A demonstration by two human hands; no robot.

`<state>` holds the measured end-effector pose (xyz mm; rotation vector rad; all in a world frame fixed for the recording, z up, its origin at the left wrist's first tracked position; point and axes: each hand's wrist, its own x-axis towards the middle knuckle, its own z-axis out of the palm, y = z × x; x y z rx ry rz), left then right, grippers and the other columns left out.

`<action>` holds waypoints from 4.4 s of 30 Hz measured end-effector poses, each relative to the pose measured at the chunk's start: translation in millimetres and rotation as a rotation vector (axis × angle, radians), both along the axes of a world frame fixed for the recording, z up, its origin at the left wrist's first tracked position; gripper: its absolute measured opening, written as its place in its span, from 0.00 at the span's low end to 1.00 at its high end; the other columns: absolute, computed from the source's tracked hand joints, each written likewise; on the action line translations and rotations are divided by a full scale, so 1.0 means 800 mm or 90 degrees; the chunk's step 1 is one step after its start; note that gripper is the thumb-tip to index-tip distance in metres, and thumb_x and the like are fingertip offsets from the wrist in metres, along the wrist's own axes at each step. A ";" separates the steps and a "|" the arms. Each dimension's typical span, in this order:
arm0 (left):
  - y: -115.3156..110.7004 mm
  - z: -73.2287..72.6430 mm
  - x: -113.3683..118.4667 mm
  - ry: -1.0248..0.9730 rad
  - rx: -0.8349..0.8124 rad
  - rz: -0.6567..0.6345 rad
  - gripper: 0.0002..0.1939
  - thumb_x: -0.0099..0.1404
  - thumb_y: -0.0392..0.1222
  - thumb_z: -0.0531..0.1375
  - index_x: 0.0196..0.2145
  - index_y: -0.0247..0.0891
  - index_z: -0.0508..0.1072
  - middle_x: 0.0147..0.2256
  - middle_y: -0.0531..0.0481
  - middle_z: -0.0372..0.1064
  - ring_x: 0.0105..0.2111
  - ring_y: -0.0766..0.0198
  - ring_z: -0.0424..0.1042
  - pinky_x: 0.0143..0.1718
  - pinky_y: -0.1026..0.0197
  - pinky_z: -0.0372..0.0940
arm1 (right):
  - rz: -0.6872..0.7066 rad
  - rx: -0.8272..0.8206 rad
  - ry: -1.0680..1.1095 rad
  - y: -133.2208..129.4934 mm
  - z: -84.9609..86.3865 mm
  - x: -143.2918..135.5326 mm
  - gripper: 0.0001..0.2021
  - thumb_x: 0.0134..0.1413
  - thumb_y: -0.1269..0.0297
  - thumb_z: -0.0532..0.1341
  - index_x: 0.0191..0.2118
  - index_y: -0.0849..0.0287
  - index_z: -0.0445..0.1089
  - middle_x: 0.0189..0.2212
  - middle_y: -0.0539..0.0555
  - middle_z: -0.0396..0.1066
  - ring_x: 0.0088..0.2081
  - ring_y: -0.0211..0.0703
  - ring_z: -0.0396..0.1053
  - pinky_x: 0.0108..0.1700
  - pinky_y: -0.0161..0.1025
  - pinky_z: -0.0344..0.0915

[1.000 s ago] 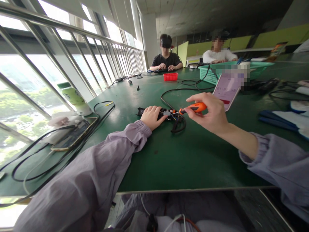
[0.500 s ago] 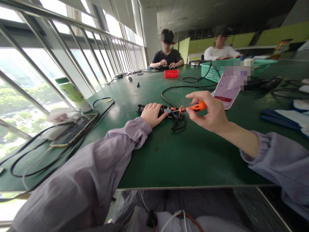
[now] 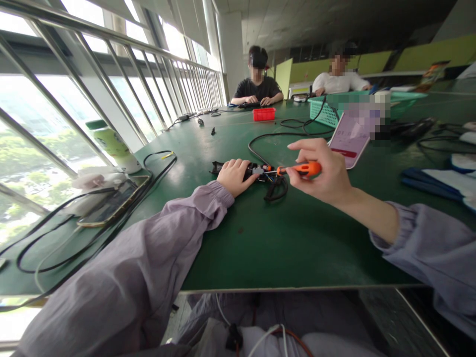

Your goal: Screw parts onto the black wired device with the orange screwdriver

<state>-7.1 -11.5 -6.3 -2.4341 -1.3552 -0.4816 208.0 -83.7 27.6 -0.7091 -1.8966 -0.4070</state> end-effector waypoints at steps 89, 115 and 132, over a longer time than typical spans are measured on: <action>0.000 0.000 0.000 -0.017 -0.006 -0.010 0.24 0.66 0.57 0.47 0.48 0.37 0.65 0.43 0.43 0.67 0.45 0.53 0.64 0.48 0.52 0.58 | 0.013 -0.019 0.080 -0.002 0.002 -0.001 0.18 0.41 0.71 0.61 0.41 0.53 0.61 0.30 0.51 0.70 0.30 0.44 0.70 0.32 0.40 0.68; -0.002 0.002 0.001 0.001 -0.009 -0.001 0.25 0.66 0.57 0.47 0.50 0.34 0.65 0.43 0.42 0.67 0.45 0.53 0.64 0.49 0.53 0.58 | -0.015 -0.007 0.019 -0.003 0.001 -0.001 0.10 0.45 0.67 0.61 0.37 0.56 0.64 0.25 0.50 0.70 0.26 0.42 0.71 0.29 0.39 0.68; -0.001 0.001 0.001 -0.003 -0.009 -0.004 0.25 0.66 0.57 0.47 0.49 0.35 0.65 0.43 0.42 0.67 0.45 0.53 0.64 0.49 0.53 0.57 | -0.020 -0.057 0.005 -0.007 0.003 -0.004 0.06 0.47 0.64 0.60 0.33 0.55 0.65 0.23 0.49 0.71 0.23 0.40 0.70 0.26 0.36 0.65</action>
